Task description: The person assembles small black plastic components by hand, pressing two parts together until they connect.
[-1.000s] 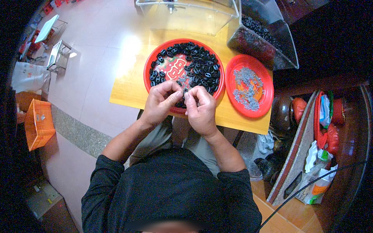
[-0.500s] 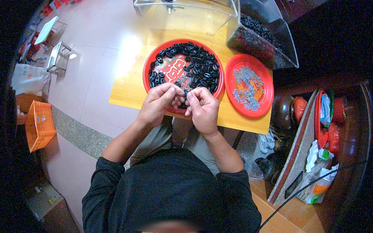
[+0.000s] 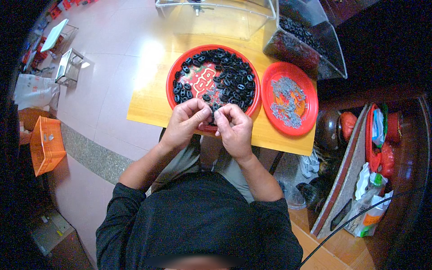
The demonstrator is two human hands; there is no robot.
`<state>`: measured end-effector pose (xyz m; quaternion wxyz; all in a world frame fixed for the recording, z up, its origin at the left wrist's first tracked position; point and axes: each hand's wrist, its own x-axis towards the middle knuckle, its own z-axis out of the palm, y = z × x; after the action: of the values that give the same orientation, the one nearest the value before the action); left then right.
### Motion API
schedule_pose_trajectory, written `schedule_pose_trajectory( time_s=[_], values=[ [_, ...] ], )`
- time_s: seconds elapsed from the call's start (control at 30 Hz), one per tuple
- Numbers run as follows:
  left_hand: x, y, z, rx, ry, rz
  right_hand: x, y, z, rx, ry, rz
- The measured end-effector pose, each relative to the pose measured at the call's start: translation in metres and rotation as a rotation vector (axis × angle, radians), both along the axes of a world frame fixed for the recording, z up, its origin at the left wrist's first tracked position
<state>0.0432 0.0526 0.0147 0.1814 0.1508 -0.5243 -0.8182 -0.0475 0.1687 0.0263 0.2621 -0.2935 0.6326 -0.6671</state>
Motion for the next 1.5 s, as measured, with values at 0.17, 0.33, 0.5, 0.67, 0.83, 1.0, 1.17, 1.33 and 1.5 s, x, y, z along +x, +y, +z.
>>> schedule_pose_trajectory(
  time_s=[0.17, 0.33, 0.5, 0.67, 0.83, 1.0, 1.17, 1.33, 1.5],
  values=[
    [0.003, 0.008, -0.007, -0.129, 0.053, 0.011, -0.005, 0.01, -0.001, 0.009, -0.105, 0.031],
    [0.009, -0.006, -0.005, -0.17, 0.0, 0.061, -0.015, 0.016, 0.001, -0.032, -0.172, -0.043],
    [0.007, -0.045, 0.003, -0.953, -0.184, 0.372, -0.02, 0.017, 0.002, -0.057, -0.161, -0.077],
    [-0.013, -0.073, 0.0, -1.617, -0.422, 0.329, -0.021, 0.017, 0.001, -0.064, -0.167, -0.08],
    [-0.025, -0.081, -0.001, -1.693, -0.529, 0.196, -0.023, 0.018, 0.002, -0.057, -0.126, -0.102],
    [-0.027, -0.082, 0.0, -1.666, -0.405, 0.211, -0.026, 0.019, 0.001, -0.054, -0.118, -0.106],
    [-0.022, -0.071, 0.01, -0.885, -0.323, -0.038, -0.026, 0.012, 0.008, -0.063, -0.096, -0.129],
    [-0.006, -0.045, 0.015, -0.383, -0.046, -0.121, -0.019, 0.008, 0.02, -0.045, -0.003, -0.063],
    [0.005, -0.033, 0.018, -0.373, 0.071, -0.15, -0.017, 0.003, 0.034, -0.093, 0.216, -0.008]
  ],
)
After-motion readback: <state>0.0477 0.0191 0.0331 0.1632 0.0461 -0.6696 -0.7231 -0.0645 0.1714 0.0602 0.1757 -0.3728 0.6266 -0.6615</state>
